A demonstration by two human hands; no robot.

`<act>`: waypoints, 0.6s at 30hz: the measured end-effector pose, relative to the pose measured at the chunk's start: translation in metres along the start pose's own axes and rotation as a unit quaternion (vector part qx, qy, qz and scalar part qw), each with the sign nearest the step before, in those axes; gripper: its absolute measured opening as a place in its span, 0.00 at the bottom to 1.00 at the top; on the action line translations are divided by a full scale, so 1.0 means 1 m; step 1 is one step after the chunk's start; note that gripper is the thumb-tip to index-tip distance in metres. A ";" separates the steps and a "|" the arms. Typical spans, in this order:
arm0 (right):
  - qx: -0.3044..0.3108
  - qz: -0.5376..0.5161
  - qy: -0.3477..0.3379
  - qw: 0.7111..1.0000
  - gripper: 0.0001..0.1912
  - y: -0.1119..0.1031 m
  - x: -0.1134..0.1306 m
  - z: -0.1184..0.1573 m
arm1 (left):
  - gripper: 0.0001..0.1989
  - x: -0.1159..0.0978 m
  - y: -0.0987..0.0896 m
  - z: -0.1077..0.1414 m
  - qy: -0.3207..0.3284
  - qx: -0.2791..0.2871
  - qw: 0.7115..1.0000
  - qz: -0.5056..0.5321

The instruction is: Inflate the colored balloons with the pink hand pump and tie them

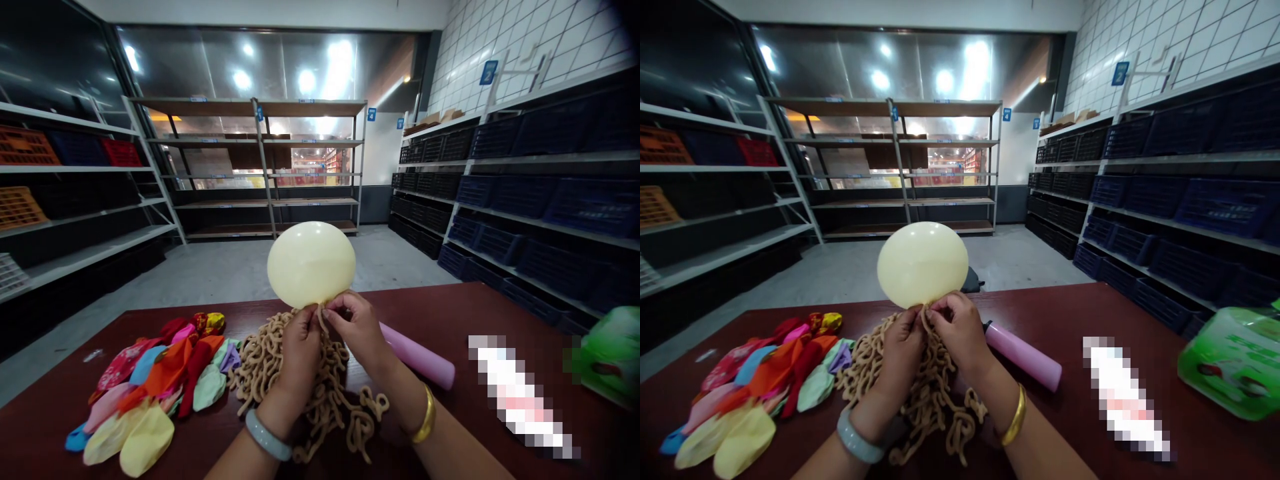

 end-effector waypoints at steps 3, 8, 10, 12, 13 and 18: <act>0.006 0.036 0.002 0.999 0.05 0.003 0.002 0.003 | 0.10 -0.001 -0.001 0.000 0.009 -0.007 1.000 -0.008; -0.010 -0.024 0.035 0.999 0.04 0.004 -0.005 0.005 | 0.11 -0.004 -0.004 0.000 -0.019 -0.040 0.999 0.026; -0.010 -0.133 0.104 0.986 0.04 0.009 -0.019 0.007 | 0.12 -0.008 -0.003 0.000 -0.020 -0.039 0.999 0.023; -0.011 -0.231 0.161 0.959 0.07 0.015 -0.029 0.010 | 0.12 -0.012 -0.001 0.001 -0.015 -0.028 0.999 0.005; -0.011 -0.260 0.176 0.949 0.09 0.017 -0.031 0.010 | 0.12 -0.013 0.000 0.001 -0.012 -0.025 1.000 -0.002; -0.002 -0.290 0.180 0.940 0.13 0.019 -0.027 0.007 | 0.13 -0.008 -0.005 -0.001 -0.010 -0.036 0.999 -0.022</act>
Point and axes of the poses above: each hand's wrist, its own z-axis away from the middle knuckle, its own y-axis out of the palm, x = y × z, the point moved 9 cm from there along -z, towards the middle knuckle
